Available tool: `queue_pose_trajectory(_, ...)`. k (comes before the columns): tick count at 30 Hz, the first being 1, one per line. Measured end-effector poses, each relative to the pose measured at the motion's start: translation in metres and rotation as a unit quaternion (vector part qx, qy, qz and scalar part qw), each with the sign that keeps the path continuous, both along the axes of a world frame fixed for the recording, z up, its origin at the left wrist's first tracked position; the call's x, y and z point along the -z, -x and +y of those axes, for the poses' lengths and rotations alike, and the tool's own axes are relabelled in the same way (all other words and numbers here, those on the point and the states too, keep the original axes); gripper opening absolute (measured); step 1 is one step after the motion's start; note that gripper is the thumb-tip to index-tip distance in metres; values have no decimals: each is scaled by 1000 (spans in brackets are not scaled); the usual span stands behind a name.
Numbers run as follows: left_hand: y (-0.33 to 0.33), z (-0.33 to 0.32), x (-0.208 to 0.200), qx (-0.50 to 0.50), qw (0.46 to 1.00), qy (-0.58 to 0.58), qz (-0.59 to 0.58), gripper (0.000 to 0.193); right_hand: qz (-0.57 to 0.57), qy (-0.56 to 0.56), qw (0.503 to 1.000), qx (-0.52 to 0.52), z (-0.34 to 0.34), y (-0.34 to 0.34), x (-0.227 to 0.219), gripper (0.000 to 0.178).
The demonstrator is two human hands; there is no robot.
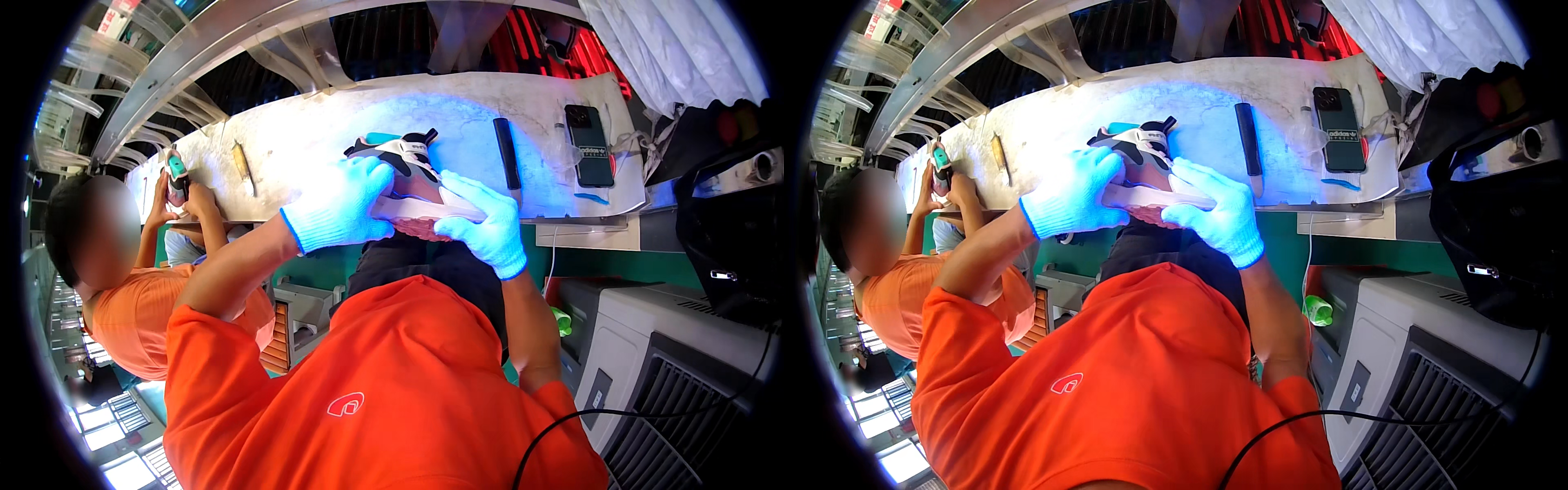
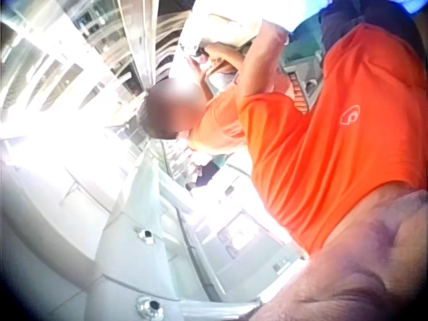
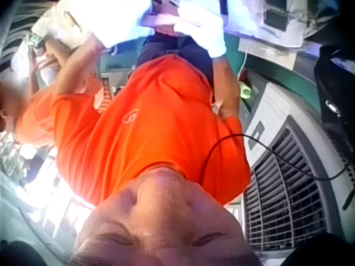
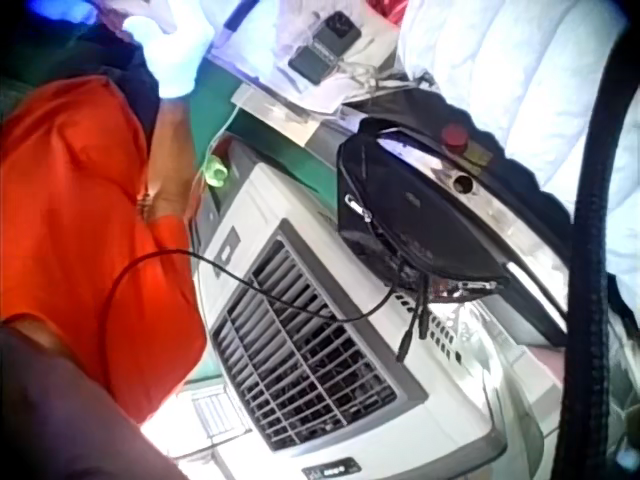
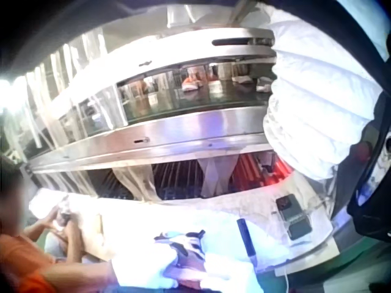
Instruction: The person assembles a sneaker by hand in a factory setting. They pick up a shoe upper and a sole, align them, and press them together. The person then uses a handheld tool to apply pressure to the sole and inspects the shoe by turning it over and checking the seams.
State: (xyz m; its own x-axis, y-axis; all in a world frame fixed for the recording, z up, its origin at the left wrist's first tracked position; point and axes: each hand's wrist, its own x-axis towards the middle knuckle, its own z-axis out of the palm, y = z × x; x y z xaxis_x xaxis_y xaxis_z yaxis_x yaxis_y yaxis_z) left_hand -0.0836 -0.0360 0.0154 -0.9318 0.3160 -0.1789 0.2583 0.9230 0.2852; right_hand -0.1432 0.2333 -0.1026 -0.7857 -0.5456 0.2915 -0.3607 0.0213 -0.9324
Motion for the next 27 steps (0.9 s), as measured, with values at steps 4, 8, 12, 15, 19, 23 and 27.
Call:
queue_pose_trajectory(4,-3,7,13,45,992,9,115,50,-10,23,1000,3,-1,0,5,79)
queue_pose_trajectory(8,8,11,15,18,996,-48,78,47,-9,0,1000,5,0,0,-3,78)
queue_pose_trajectory(12,10,9,20,-7,993,-98,58,48,15,-6,1000,9,0,0,0,76)
queue_pose_trajectory(15,11,8,23,-18,994,-92,56,51,3,-1,1000,9,-1,0,-1,75)
queue_pose_trajectory(19,14,9,19,-60,994,-92,11,56,4,-16,1000,7,-3,0,-4,78)
queue_pose_trajectory(23,19,11,9,-80,991,-110,4,58,5,-54,999,6,-2,4,-17,79)
queue_pose_trajectory(27,25,16,12,-87,987,-134,19,59,25,-179,982,-49,0,28,-48,77)
